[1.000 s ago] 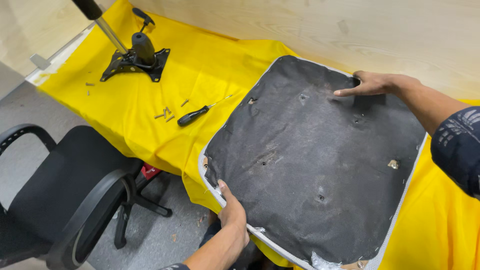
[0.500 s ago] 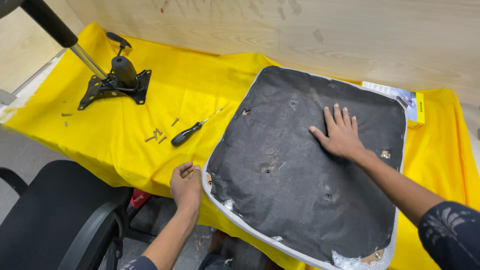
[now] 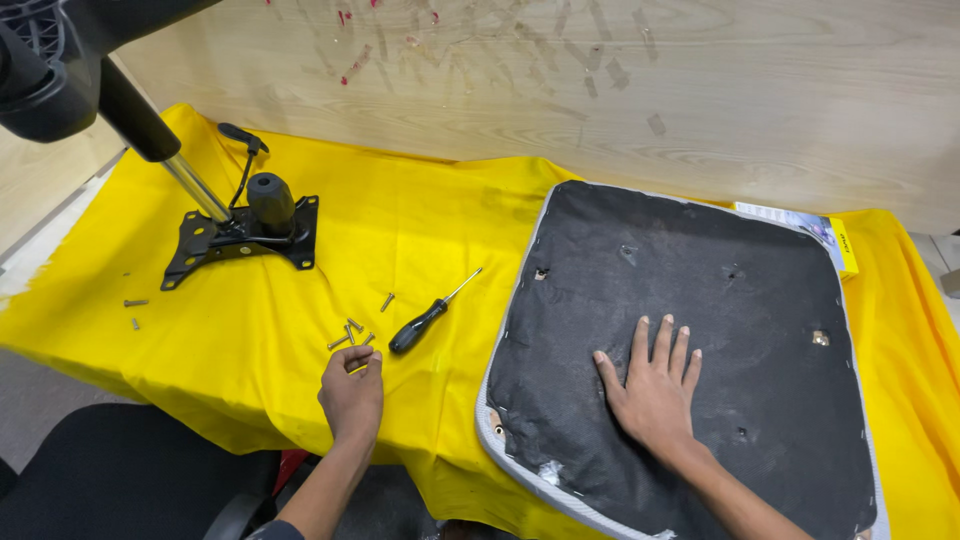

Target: The person uses a screwdriver to fasten screws into a black rectangular seat cushion placed on a yellow cloth. They pick up screws from the table and tighten them into pre-drilled holes on the underside of the cushion.

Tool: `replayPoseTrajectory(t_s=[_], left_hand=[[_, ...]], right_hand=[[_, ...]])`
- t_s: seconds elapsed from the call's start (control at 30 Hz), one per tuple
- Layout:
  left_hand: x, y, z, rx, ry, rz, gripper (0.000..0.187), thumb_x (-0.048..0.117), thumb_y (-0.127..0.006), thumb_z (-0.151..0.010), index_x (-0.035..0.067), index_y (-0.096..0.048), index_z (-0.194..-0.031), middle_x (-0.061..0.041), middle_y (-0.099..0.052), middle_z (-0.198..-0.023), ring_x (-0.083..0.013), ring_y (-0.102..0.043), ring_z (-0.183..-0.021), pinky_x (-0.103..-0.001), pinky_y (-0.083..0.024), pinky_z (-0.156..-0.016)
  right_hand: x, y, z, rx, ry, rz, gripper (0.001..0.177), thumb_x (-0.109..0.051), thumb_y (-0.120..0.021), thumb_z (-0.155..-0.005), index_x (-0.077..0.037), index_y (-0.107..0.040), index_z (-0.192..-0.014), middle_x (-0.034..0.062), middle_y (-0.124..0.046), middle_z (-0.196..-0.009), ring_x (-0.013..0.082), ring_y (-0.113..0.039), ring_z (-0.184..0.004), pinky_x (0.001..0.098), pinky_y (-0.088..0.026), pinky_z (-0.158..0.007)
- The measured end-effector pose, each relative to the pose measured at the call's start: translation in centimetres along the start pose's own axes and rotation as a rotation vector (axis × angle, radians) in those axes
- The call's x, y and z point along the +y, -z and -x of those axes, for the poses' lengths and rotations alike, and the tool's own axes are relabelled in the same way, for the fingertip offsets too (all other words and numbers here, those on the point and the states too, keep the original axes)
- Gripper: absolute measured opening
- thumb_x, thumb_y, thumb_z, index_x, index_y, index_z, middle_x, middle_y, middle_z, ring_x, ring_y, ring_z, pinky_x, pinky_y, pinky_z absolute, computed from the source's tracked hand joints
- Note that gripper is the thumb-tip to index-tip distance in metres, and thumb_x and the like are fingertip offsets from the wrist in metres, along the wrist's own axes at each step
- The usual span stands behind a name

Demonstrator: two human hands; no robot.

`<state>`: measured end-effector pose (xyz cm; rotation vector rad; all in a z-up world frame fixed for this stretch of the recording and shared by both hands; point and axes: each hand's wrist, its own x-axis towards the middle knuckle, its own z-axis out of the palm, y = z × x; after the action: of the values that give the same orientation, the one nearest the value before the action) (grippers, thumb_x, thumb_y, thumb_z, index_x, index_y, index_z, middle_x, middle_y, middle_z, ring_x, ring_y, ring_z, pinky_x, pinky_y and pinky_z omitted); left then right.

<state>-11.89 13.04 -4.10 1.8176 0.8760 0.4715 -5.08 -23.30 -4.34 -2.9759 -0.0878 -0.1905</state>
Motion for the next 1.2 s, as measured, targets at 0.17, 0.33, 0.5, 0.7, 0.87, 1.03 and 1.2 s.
replayPoseTrajectory(t_s=[0.17, 0.33, 0.5, 0.7, 0.87, 1.03, 1.2], left_hand=[[-1.8, 1.7, -4.1, -0.115, -0.044, -0.247, 0.031, 0.021, -0.076, -0.088, 0.004, -0.069, -0.113, -0.01, -0.074, -0.108, -0.0245, -0.072, -0.098, -0.04, -0.054, -0.091], [-2.3, 2.0, -5.8, -0.206, -0.089, -0.425, 0.032, 0.023, -0.074, -0.089, 0.009, -0.067, -0.117, -0.009, -0.07, -0.114, -0.028, -0.069, -0.102, -0.045, -0.052, -0.092], [-1.9, 1.4, -6.8, -0.15, -0.158, -0.393, 0.023, 0.011, -0.066, -0.088, 0.01, -0.067, -0.111, -0.01, -0.065, -0.115, -0.0306, -0.065, -0.108, -0.046, -0.052, -0.092], [-1.4, 2.3, -7.9, -0.069, -0.132, -0.346, 0.021, 0.007, -0.062, -0.089, 0.009, -0.065, -0.11, -0.014, -0.058, -0.121, -0.0334, -0.061, -0.111, -0.047, -0.05, -0.094], [-1.4, 3.2, -7.6, -0.231, -0.35, -0.428, 0.029, 0.015, -0.07, -0.085, 0.01, -0.066, -0.113, -0.015, -0.058, -0.119, -0.0339, -0.059, -0.112, -0.045, -0.048, -0.098], [-2.0, 3.9, -6.6, -0.156, -0.353, -0.416, 0.041, 0.016, -0.072, -0.084, 0.002, -0.059, -0.121, -0.019, -0.056, -0.118, -0.0365, -0.059, -0.112, -0.047, -0.048, -0.097], [-2.1, 4.5, -6.7, -0.248, -0.438, -0.528, 0.037, 0.022, -0.074, -0.086, 0.005, -0.064, -0.116, -0.016, -0.057, -0.116, -0.0352, -0.06, -0.109, -0.047, -0.05, -0.094]], right_hand=[[-6.1, 0.2, 0.5, -0.06, -0.063, -0.009, 0.092, -0.066, -0.042, -0.096, 0.001, -0.025, -0.156, 0.0329, -0.012, -0.162, 0.0491, -0.002, -0.152, 0.0649, -0.005, -0.119], [-11.3, 0.7, -0.8, -0.133, -0.039, -0.163, 0.095, -0.065, -0.057, -0.089, -0.002, -0.029, -0.155, 0.032, -0.008, -0.163, 0.0472, 0.001, -0.153, 0.0612, -0.002, -0.121], [-16.1, 2.4, -1.6, -0.286, 0.191, -0.391, 0.065, -0.039, -0.065, -0.095, -0.004, -0.045, -0.146, 0.0282, -0.018, -0.164, 0.0448, -0.006, -0.156, 0.0564, -0.013, -0.124], [-22.0, 1.1, -2.7, -0.415, 0.561, -0.422, 0.052, -0.011, -0.062, -0.092, -0.007, -0.051, -0.143, 0.0189, -0.038, -0.158, 0.0367, -0.035, -0.148, 0.0444, -0.033, -0.12], [-24.5, -2.1, -3.5, -0.381, 0.719, -0.288, 0.075, 0.008, -0.064, -0.073, -0.004, -0.048, -0.145, 0.0208, -0.039, -0.154, 0.0409, -0.045, -0.137, 0.0457, -0.039, -0.113], [-24.5, -3.5, -2.4, -0.332, 0.65, -0.341, 0.062, 0.01, -0.062, -0.078, -0.005, -0.054, -0.138, 0.0237, -0.046, -0.146, 0.0425, -0.06, -0.116, 0.0459, -0.05, -0.101], [-25.6, -3.0, -1.9, -0.368, 0.563, -0.335, 0.053, 0.012, -0.063, -0.075, -0.003, -0.054, -0.125, 0.0203, -0.053, -0.133, 0.0438, -0.06, -0.109, 0.0485, -0.051, -0.095]])
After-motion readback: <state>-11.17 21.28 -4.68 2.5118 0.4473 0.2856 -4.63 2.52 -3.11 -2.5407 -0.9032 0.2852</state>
